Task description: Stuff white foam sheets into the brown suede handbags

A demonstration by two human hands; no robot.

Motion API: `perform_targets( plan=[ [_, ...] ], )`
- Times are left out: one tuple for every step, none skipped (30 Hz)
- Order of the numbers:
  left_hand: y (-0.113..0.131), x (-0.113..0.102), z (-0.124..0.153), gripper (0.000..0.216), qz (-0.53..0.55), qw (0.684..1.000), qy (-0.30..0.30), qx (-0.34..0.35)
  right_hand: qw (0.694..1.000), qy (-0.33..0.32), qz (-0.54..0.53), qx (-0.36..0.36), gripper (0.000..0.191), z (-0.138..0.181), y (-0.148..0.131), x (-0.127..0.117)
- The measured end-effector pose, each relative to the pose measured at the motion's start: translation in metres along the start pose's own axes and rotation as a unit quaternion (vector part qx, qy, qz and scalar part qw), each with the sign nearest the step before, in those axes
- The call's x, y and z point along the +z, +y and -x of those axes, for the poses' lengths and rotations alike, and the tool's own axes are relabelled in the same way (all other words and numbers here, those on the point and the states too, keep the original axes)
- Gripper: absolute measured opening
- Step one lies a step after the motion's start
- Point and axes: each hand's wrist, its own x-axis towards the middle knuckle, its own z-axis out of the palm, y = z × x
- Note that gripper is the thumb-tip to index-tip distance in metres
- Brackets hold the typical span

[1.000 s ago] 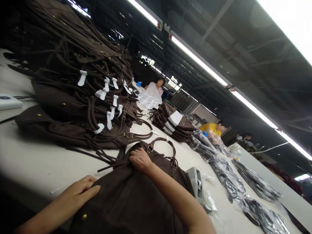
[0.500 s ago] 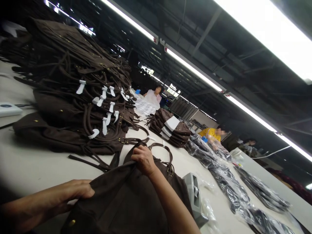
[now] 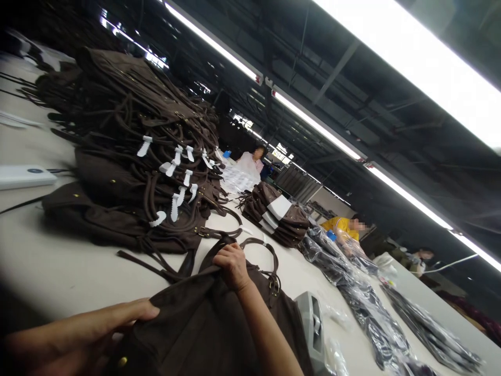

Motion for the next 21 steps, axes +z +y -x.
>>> perform_targets(
  plan=[
    [0.003,0.005,0.003,0.034,0.028,0.999,-0.015,-0.032,1.000,0.011,-0.007,0.010,0.038,-0.001,-0.001,0.002],
    [0.007,0.011,0.005,0.032,0.053,0.997,-0.022,-0.056,1.000,0.019,-0.013,0.017,0.038,-0.002,-0.001,0.003],
    [0.013,0.015,0.006,0.031,0.072,0.995,-0.017,-0.062,0.999,0.025,-0.015,0.020,0.038,-0.003,0.000,0.003],
    [0.020,0.020,0.006,0.028,0.083,0.995,-0.008,-0.048,0.999,0.030,-0.012,0.022,0.037,-0.004,0.001,0.003],
    [0.029,0.022,0.006,0.025,0.087,0.996,0.001,-0.022,0.999,0.034,-0.003,0.025,0.036,-0.004,0.002,0.001],
    [0.038,0.023,0.003,0.023,0.079,0.997,0.010,0.017,0.999,0.038,0.012,0.033,0.035,-0.005,0.003,0.000],
    [0.048,0.022,0.000,0.021,0.057,0.996,0.021,0.064,0.998,0.038,0.031,0.048,0.034,-0.005,0.005,-0.002],
    [0.056,0.018,-0.005,0.018,0.020,0.992,0.042,0.119,0.996,0.033,0.049,0.067,0.032,-0.005,0.005,-0.003],
    [0.061,0.012,-0.012,0.016,-0.034,0.981,0.071,0.178,0.994,0.020,0.062,0.089,0.029,-0.005,0.005,-0.003],
    [0.063,0.004,-0.019,0.014,-0.102,0.959,0.103,0.242,0.992,-0.007,0.063,0.109,0.026,-0.004,0.004,-0.002],
    [0.060,-0.005,-0.026,0.013,-0.175,0.925,0.138,0.307,0.989,-0.051,0.048,0.127,0.024,-0.002,0.002,0.001],
    [0.052,-0.016,-0.034,0.014,-0.250,0.879,0.166,0.370,0.984,-0.106,0.014,0.142,0.027,0.000,0.000,0.005],
    [0.040,-0.026,-0.042,0.017,-0.320,0.827,0.186,0.423,0.973,-0.164,-0.032,0.158,0.037,0.002,-0.003,0.010],
    [0.025,-0.035,-0.048,0.021,-0.377,0.779,0.215,0.453,0.956,-0.219,-0.084,0.179,0.048,0.005,-0.005,0.014],
    [0.009,-0.043,-0.053,0.024,-0.426,0.736,0.229,0.474,0.932,-0.263,-0.139,0.205,0.058,0.006,-0.007,0.018],
    [-0.006,-0.049,-0.057,0.027,-0.463,0.700,0.234,0.491,0.905,-0.296,-0.193,0.236,0.064,0.006,-0.008,0.020],
    [-0.020,-0.053,-0.059,0.030,-0.487,0.669,0.245,0.505,0.877,-0.318,-0.244,0.265,0.068,0.005,-0.007,0.021],
    [-0.030,-0.055,-0.061,0.031,-0.501,0.645,0.256,0.517,0.851,-0.333,-0.286,0.288,0.070,0.003,-0.005,0.020],
    [-0.037,-0.056,-0.061,0.032,-0.504,0.631,0.270,0.525,0.827,-0.347,-0.318,0.306,0.071,-0.001,-0.003,0.018],
    [-0.041,-0.056,-0.062,0.029,-0.498,0.623,0.285,0.532,0.808,-0.361,-0.340,0.318,0.071,-0.006,0.001,0.016],
    [-0.043,-0.056,-0.063,0.025,-0.488,0.622,0.299,0.534,0.794,-0.374,-0.350,0.328,0.069,-0.011,0.004,0.013]
  ],
)
